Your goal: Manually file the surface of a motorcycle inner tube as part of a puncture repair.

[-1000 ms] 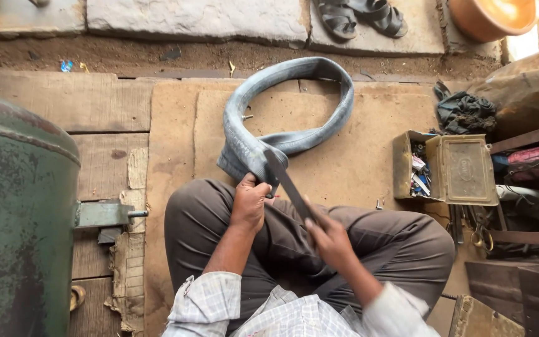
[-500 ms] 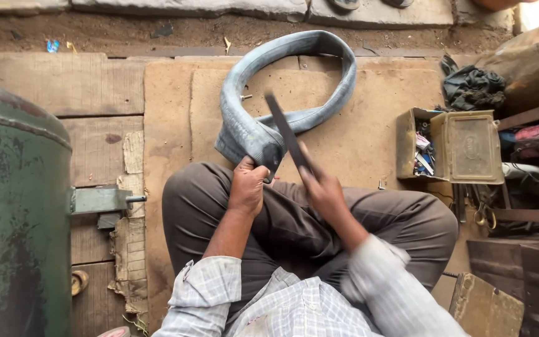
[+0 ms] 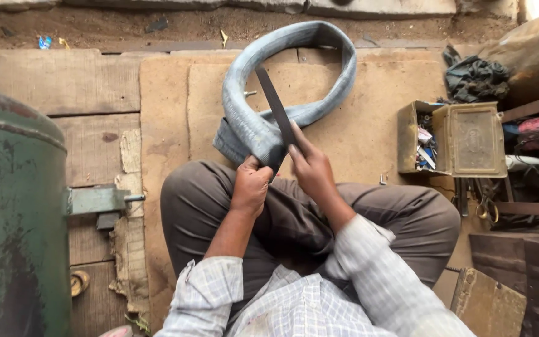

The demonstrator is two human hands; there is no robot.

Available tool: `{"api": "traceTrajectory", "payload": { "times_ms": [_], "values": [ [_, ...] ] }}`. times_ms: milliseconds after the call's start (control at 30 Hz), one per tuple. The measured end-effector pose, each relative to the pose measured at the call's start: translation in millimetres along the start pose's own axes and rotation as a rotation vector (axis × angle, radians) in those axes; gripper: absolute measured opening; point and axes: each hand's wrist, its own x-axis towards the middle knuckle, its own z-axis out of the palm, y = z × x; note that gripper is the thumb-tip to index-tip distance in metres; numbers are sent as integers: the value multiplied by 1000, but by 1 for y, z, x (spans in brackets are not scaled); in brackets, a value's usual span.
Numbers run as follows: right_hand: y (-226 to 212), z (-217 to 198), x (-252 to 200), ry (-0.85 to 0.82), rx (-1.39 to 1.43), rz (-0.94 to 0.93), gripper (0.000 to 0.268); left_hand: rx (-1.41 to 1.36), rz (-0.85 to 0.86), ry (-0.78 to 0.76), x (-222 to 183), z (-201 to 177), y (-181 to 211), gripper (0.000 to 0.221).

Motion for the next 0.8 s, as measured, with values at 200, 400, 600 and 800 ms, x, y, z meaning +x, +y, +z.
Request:
{"api": "traceTrajectory", "payload": {
  "times_ms": [200, 400, 600, 800],
  "values": [
    [32, -41, -96, -146, 2, 311, 56, -87, -106, 65, 5, -12, -13, 25],
    [6, 2, -38, -75, -233, 46, 54, -57, -59, -30, -1, -4, -3, 29],
    [-12, 1, -7, -28, -15, 19, 55, 74, -9, 19, 1, -7, -7, 29],
    [36, -42, -102, -157, 20, 277, 56, -192, -123, 45, 6, -10, -6, 26]
  ]
}}
